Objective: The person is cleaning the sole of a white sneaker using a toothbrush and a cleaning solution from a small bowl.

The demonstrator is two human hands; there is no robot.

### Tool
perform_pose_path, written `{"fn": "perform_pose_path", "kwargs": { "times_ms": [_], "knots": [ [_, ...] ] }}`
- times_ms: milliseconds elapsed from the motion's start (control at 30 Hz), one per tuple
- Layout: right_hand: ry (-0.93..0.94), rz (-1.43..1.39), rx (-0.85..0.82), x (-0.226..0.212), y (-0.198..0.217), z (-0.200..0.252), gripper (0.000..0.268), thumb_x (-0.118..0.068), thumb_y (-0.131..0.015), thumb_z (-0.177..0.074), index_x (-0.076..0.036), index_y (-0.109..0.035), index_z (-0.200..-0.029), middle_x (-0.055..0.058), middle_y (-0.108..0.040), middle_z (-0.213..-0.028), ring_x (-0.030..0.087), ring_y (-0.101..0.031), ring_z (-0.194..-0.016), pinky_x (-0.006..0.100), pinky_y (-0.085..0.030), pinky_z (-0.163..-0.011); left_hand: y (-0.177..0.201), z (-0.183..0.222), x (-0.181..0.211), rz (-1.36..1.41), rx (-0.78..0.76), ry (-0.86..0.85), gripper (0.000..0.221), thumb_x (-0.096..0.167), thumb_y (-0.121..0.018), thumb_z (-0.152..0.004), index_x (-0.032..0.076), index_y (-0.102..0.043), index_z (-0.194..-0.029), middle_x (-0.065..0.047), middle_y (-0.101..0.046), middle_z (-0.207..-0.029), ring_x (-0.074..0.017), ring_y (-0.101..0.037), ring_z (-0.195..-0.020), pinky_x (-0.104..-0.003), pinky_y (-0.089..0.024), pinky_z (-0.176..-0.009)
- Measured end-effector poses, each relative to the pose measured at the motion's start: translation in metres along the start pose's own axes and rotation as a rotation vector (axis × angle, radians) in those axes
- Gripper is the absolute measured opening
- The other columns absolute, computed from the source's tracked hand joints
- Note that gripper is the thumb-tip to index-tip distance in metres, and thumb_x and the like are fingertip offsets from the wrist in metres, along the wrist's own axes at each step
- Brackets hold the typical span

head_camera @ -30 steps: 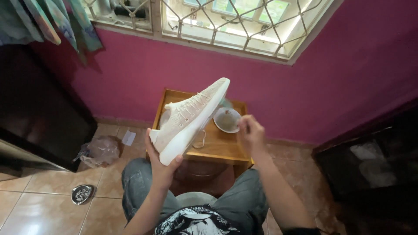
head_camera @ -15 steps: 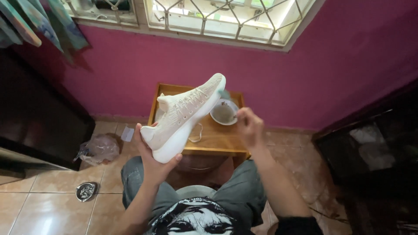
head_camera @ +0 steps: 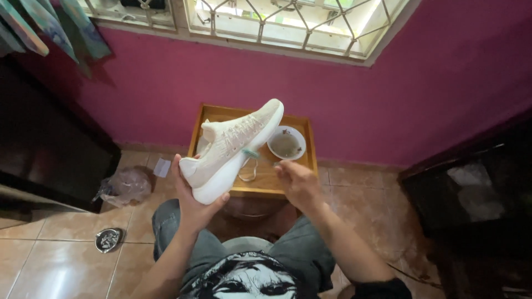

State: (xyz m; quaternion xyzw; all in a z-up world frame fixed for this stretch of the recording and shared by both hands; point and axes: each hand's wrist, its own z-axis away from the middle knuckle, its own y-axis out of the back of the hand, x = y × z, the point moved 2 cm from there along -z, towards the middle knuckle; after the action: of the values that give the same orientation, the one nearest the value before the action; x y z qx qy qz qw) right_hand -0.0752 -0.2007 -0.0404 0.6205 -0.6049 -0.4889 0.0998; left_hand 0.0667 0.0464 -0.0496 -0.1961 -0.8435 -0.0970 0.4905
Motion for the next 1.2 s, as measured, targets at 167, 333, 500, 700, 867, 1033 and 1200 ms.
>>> {"fn": "perform_pose_path", "kwargs": {
  "times_ms": [167, 333, 500, 700, 867, 1033, 1200],
  "knots": [
    [-0.294, -0.074, 0.078, 0.038, 0.006, -0.025, 0.030, -0.049, -0.052, -0.106, -0.031, -0.073, -0.094, 0.001, -0.066, -0.067, 0.020, -0.067, -0.066, 0.037, -0.055, -0.074, 0.003, -0.002, 0.002, -0.035, -0.021, -0.003, 0.140, 0.030, -0.099, -0.056, 0.008, -0.010, -0.161, -0.026, -0.042, -0.149, -0.0397, -0.043, -0.139, -0.056, -0.024, -0.118],
    [-0.144, -0.247, -0.055, 0.006, -0.011, 0.006, 0.007, -0.026, -0.068, -0.091, -0.024, -0.075, -0.089, 0.005, -0.070, -0.071, 0.025, -0.071, -0.069, 0.036, -0.055, -0.068, 0.010, 0.001, -0.011, -0.023, -0.031, 0.050, 0.140, 0.032, -0.098, -0.056, 0.011, -0.008, -0.161, -0.024, -0.042, -0.149, -0.0367, -0.043, -0.138, -0.055, -0.028, -0.116],
    [-0.291, -0.080, 0.098, 0.023, 0.011, -0.007, 0.020, -0.043, -0.057, -0.105, -0.033, -0.072, -0.095, 0.003, -0.069, -0.069, 0.024, -0.071, -0.069, 0.039, -0.057, -0.074, -0.004, -0.002, 0.001, 0.018, -0.023, 0.060, 0.139, 0.031, -0.098, -0.056, 0.013, -0.010, -0.161, -0.025, -0.043, -0.149, -0.0380, -0.044, -0.138, -0.057, -0.026, -0.117],
    [-0.251, -0.141, -0.022, -0.006, 0.002, 0.007, 0.018, -0.040, -0.063, -0.098, -0.024, -0.071, -0.092, 0.006, -0.069, -0.066, 0.028, -0.072, -0.064, 0.041, -0.057, -0.066, -0.001, -0.004, -0.004, 0.044, -0.035, 0.081, 0.138, 0.028, -0.097, -0.060, 0.011, -0.005, -0.162, -0.024, -0.040, -0.152, -0.0359, -0.040, -0.143, -0.052, -0.019, -0.121],
    [-0.307, -0.126, 0.004, -0.014, 0.018, -0.002, 0.028, -0.050, -0.055, -0.102, -0.030, -0.073, -0.095, 0.008, -0.072, -0.069, 0.030, -0.073, -0.069, 0.042, -0.058, -0.070, 0.005, 0.004, -0.008, 0.034, -0.031, 0.107, 0.141, 0.025, -0.097, -0.057, 0.008, -0.006, -0.163, -0.027, -0.042, -0.149, -0.0378, -0.042, -0.141, -0.053, -0.018, -0.121],
    [-0.317, -0.121, -0.124, 0.005, 0.000, 0.011, 0.043, -0.058, -0.045, -0.100, -0.023, -0.069, -0.097, 0.006, -0.062, -0.066, 0.026, -0.062, -0.062, 0.042, -0.046, -0.059, 0.009, 0.019, -0.006, -0.022, -0.019, 0.179, 0.132, 0.027, -0.093, -0.060, 0.011, -0.011, -0.162, -0.019, -0.032, -0.157, -0.0310, -0.037, -0.145, -0.044, -0.026, -0.120],
    [-0.285, -0.186, -0.161, 0.016, -0.009, 0.021, 0.044, -0.053, -0.046, -0.101, -0.017, -0.069, -0.096, -0.003, -0.051, -0.057, 0.010, -0.049, -0.049, 0.031, -0.036, -0.047, 0.004, 0.029, -0.006, -0.036, 0.013, 0.257, 0.121, 0.029, -0.088, -0.063, 0.012, -0.016, -0.159, -0.012, -0.021, -0.162, -0.0247, -0.032, -0.147, -0.038, -0.034, -0.118]
  ]
}}
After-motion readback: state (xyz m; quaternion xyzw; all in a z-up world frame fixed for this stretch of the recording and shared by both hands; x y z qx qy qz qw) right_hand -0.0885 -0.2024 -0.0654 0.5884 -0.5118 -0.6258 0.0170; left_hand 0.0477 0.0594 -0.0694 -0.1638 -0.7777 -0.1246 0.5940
